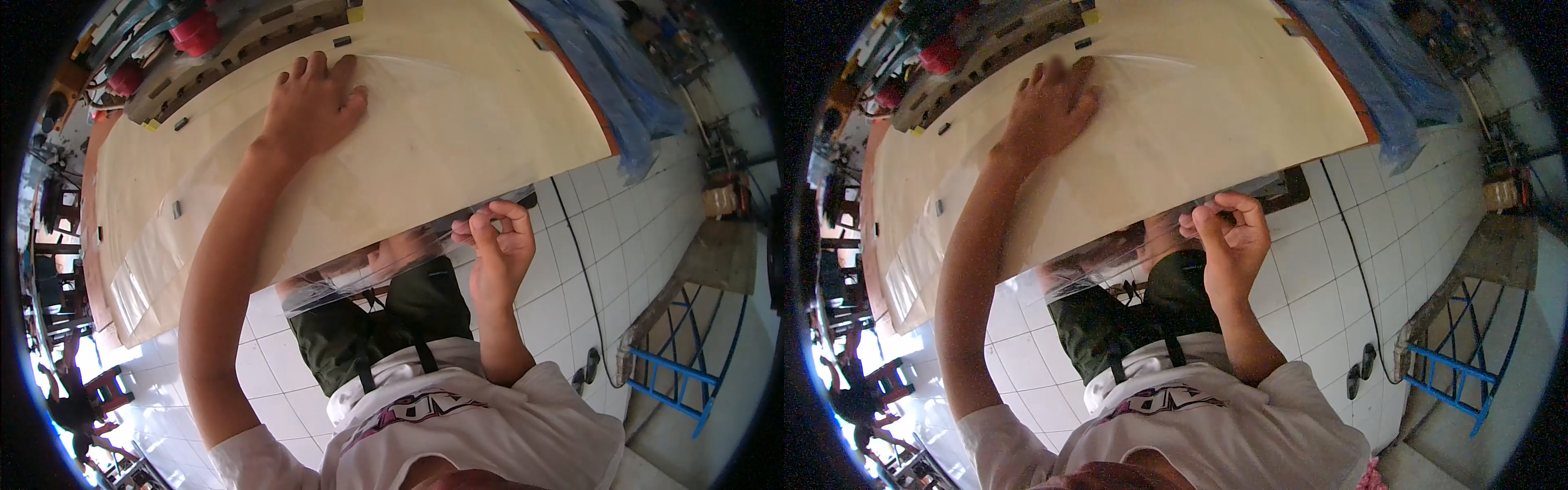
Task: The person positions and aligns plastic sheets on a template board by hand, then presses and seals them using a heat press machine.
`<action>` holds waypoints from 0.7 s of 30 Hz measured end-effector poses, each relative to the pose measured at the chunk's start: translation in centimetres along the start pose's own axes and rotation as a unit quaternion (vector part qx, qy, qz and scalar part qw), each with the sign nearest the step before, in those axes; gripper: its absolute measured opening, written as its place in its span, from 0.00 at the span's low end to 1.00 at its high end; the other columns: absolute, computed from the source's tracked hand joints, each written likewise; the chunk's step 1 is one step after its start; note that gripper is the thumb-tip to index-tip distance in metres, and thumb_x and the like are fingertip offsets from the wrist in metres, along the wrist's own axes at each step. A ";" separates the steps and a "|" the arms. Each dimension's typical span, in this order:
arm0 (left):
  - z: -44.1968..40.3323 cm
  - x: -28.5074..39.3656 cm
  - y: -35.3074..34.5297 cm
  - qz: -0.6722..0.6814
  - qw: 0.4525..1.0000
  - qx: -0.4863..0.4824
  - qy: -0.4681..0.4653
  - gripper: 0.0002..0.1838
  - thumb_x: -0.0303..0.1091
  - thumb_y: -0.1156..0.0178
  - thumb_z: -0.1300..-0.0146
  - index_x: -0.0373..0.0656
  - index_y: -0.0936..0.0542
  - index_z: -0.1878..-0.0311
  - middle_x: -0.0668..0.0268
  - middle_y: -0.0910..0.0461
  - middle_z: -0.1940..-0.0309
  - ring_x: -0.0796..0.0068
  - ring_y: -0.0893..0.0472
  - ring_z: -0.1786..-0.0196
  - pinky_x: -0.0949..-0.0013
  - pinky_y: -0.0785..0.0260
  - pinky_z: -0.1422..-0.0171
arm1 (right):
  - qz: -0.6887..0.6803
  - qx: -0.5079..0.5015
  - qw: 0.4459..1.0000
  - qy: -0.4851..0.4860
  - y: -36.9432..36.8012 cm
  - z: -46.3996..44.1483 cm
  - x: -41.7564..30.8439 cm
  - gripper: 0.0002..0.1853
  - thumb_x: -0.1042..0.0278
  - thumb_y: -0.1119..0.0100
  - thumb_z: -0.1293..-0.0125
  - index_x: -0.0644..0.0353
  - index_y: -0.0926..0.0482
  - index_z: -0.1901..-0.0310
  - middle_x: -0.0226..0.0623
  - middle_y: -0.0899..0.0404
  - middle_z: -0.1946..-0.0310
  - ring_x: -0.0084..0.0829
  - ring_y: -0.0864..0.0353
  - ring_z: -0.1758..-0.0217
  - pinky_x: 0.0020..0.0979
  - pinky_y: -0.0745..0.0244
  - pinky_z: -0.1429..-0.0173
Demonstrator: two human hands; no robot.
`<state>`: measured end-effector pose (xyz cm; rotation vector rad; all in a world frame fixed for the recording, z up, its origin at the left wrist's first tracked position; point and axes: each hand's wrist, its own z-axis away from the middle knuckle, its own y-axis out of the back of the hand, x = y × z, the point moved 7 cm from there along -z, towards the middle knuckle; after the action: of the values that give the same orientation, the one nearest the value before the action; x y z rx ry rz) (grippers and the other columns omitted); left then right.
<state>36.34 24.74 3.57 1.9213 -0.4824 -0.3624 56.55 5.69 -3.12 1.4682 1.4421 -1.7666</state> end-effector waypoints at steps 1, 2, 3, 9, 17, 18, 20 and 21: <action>0.0 0.0 0.0 0.000 1.000 -0.004 0.000 0.28 0.49 0.50 0.32 0.44 0.27 0.35 0.50 0.26 0.48 0.50 0.26 0.43 0.47 0.33 0.38 | 0.000 0.001 1.000 0.000 0.0 0.1 0.0 0.13 0.79 0.36 0.35 0.65 0.28 0.52 0.37 0.20 0.64 0.29 0.15 0.65 0.30 0.15 0.61; 0.0 0.0 0.0 -0.001 1.000 -0.008 0.001 0.28 0.49 0.50 0.32 0.44 0.27 0.35 0.50 0.26 0.48 0.50 0.26 0.42 0.47 0.32 0.38 | -0.001 -0.004 1.000 0.002 0.0 0.1 0.0 0.14 0.79 0.36 0.35 0.65 0.28 0.51 0.36 0.21 0.64 0.29 0.15 0.64 0.31 0.15 0.60; 0.0 -0.1 0.0 -0.001 1.000 -0.008 0.001 0.28 0.49 0.50 0.32 0.44 0.27 0.35 0.50 0.26 0.48 0.50 0.26 0.42 0.47 0.32 0.38 | -0.002 -0.009 1.000 0.005 -0.1 0.1 0.0 0.15 0.79 0.35 0.35 0.65 0.29 0.50 0.36 0.21 0.63 0.29 0.15 0.63 0.31 0.14 0.60; -0.1 -0.2 -0.2 -0.006 0.999 0.036 -0.012 0.27 0.48 0.49 0.33 0.44 0.26 0.36 0.51 0.25 0.51 0.50 0.25 0.44 0.48 0.31 0.41 | 0.012 0.002 1.000 -0.006 0.5 0.4 0.4 0.13 0.79 0.35 0.35 0.64 0.30 0.53 0.36 0.21 0.65 0.28 0.15 0.65 0.31 0.14 0.60; 0.0 -0.3 0.0 0.028 0.999 0.016 0.006 0.26 0.49 0.50 0.35 0.45 0.25 0.39 0.50 0.24 0.51 0.51 0.26 0.43 0.49 0.33 0.40 | 0.024 0.025 0.999 0.007 0.6 0.5 0.6 0.12 0.78 0.35 0.35 0.61 0.29 0.56 0.35 0.21 0.67 0.27 0.16 0.72 0.29 0.16 0.67; 0.0 -0.3 0.1 0.026 0.999 0.017 0.006 0.26 0.49 0.50 0.35 0.45 0.25 0.39 0.50 0.24 0.51 0.51 0.26 0.43 0.49 0.33 0.40 | 0.027 0.020 0.999 0.002 0.6 0.6 0.5 0.12 0.78 0.35 0.34 0.62 0.30 0.55 0.36 0.22 0.68 0.27 0.15 0.70 0.30 0.14 0.65; -0.1 -0.4 0.1 0.033 0.999 0.003 0.013 0.26 0.50 0.50 0.35 0.45 0.25 0.39 0.50 0.24 0.51 0.50 0.26 0.42 0.49 0.33 0.40 | 0.022 0.023 1.000 0.001 0.7 0.6 0.6 0.13 0.78 0.35 0.35 0.62 0.30 0.55 0.36 0.22 0.68 0.27 0.15 0.70 0.30 0.15 0.66; -0.2 -0.6 0.2 0.032 0.999 0.005 0.013 0.26 0.50 0.50 0.35 0.45 0.25 0.39 0.50 0.24 0.51 0.50 0.26 0.42 0.49 0.33 0.40 | 0.017 0.026 1.000 0.000 0.8 0.6 0.8 0.13 0.78 0.35 0.35 0.62 0.30 0.56 0.36 0.22 0.68 0.27 0.16 0.71 0.29 0.15 0.66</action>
<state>35.93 25.12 3.82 1.9126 -0.5277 -0.2942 56.66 5.11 -4.18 1.5097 1.3730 -1.7960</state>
